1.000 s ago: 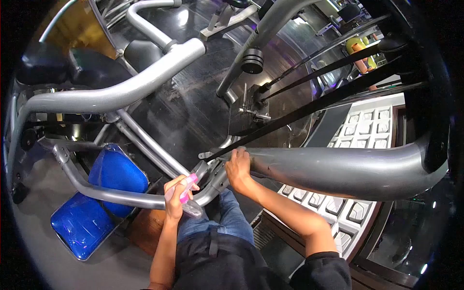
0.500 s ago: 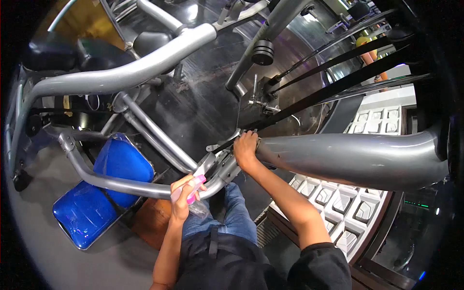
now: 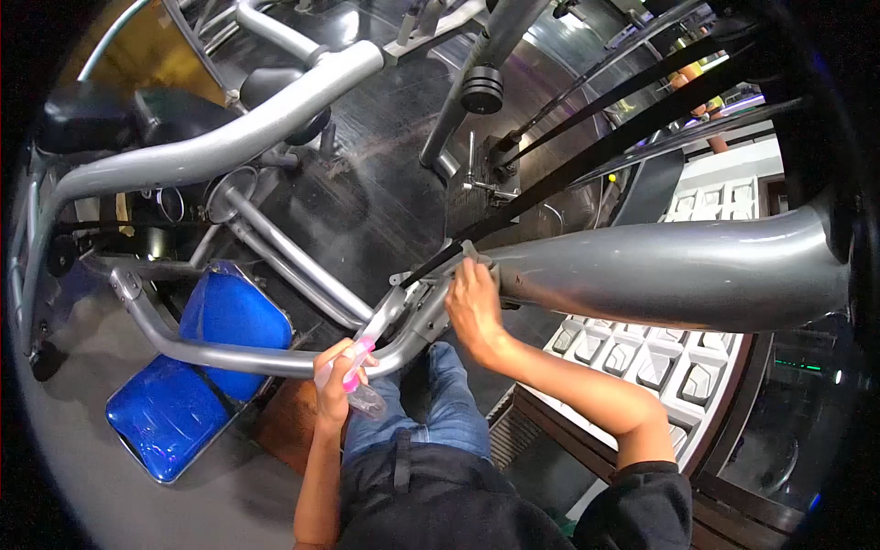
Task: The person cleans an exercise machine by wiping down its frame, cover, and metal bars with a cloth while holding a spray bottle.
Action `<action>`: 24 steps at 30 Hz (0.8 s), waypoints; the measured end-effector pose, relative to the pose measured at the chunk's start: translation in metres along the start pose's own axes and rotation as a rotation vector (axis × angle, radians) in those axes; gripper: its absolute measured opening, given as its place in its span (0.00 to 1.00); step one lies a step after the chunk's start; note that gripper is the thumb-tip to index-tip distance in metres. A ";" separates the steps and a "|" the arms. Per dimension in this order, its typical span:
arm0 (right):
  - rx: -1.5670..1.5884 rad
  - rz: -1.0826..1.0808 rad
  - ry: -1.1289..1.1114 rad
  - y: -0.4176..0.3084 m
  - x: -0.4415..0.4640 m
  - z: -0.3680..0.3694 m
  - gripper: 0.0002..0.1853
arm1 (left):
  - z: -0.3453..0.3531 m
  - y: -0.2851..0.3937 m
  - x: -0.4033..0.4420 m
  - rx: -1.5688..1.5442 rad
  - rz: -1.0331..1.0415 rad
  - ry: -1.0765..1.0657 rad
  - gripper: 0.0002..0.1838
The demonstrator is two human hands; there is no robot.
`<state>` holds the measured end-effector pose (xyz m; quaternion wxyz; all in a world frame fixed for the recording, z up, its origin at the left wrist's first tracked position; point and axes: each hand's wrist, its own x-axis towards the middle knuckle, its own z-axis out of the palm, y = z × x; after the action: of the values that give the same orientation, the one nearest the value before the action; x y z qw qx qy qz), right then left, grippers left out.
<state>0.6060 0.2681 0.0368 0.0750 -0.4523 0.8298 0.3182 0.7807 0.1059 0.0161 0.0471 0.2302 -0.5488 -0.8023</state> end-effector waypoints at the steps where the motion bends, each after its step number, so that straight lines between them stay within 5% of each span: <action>1: 0.002 0.006 0.001 -0.004 0.005 0.011 0.12 | 0.002 0.001 0.000 0.023 -0.007 -0.007 0.23; 8: 0.160 0.135 0.450 -0.058 0.039 0.128 0.12 | 0.002 0.010 -0.002 0.080 0.072 -0.048 0.22; 15: 0.581 -0.006 0.554 -0.001 -0.064 0.026 0.20 | 0.008 0.012 0.003 0.101 0.057 -0.075 0.22; 17: 0.658 0.180 0.836 0.004 -0.094 0.011 0.25 | 0.013 0.010 0.006 0.086 0.053 -0.082 0.22; 24: 0.795 0.753 1.168 -0.043 -0.060 0.090 0.23 | 0.032 0.008 0.017 0.121 0.095 -0.248 0.22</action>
<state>0.6605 0.3477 -0.0291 -0.3283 -0.1745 0.8833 -0.2857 0.7505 0.1248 0.0268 0.0026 0.1055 -0.6081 -0.7868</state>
